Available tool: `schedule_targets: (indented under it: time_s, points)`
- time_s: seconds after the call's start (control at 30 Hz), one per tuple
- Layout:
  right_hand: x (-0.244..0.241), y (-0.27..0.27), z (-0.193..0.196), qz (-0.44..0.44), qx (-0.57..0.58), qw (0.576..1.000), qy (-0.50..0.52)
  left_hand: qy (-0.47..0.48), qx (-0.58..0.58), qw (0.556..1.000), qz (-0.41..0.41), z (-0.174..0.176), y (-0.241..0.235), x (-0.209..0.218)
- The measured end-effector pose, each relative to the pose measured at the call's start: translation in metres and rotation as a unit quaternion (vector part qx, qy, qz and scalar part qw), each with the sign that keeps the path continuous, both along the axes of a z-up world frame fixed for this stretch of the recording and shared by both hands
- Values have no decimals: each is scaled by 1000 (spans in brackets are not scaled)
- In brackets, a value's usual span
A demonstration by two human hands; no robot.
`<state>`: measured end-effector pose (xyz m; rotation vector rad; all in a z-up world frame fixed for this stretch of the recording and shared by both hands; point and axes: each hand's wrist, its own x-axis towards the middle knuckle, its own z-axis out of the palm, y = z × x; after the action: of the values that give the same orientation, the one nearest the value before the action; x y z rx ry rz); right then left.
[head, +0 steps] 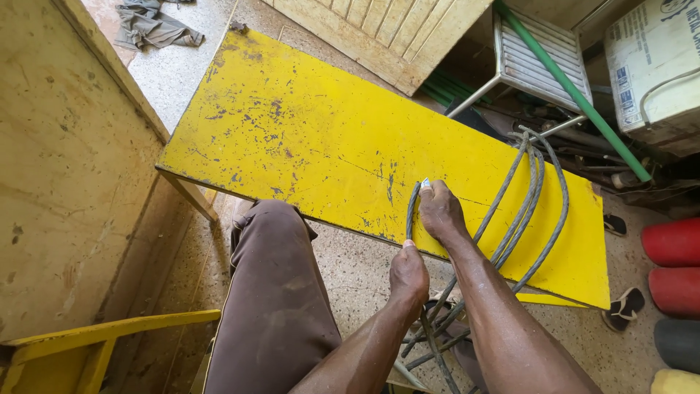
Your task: Using a small blade to scrape or strip insulation from long metal wires on a yellow work table.
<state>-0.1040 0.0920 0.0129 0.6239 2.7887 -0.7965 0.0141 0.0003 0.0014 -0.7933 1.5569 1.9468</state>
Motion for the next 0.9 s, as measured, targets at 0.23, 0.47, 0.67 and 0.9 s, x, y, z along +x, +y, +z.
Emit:
schedule_targets:
  time_s: [0.23,0.47,0.67,0.9]
  points:
    - [-3,11,-10,30,9,999,-7,-1,1,1000,9,14,-7,1]
    - [5,13,-14,35,-7,999,8,-4,6,1000,13,17,-8,5]
    - [20,-3,-23,-42,-97,991,77,-7,9,1000,4,14,-8,4]
    - [12,0,-18,-90,-199,971,99,-4,22,999,31,12,-3,6]
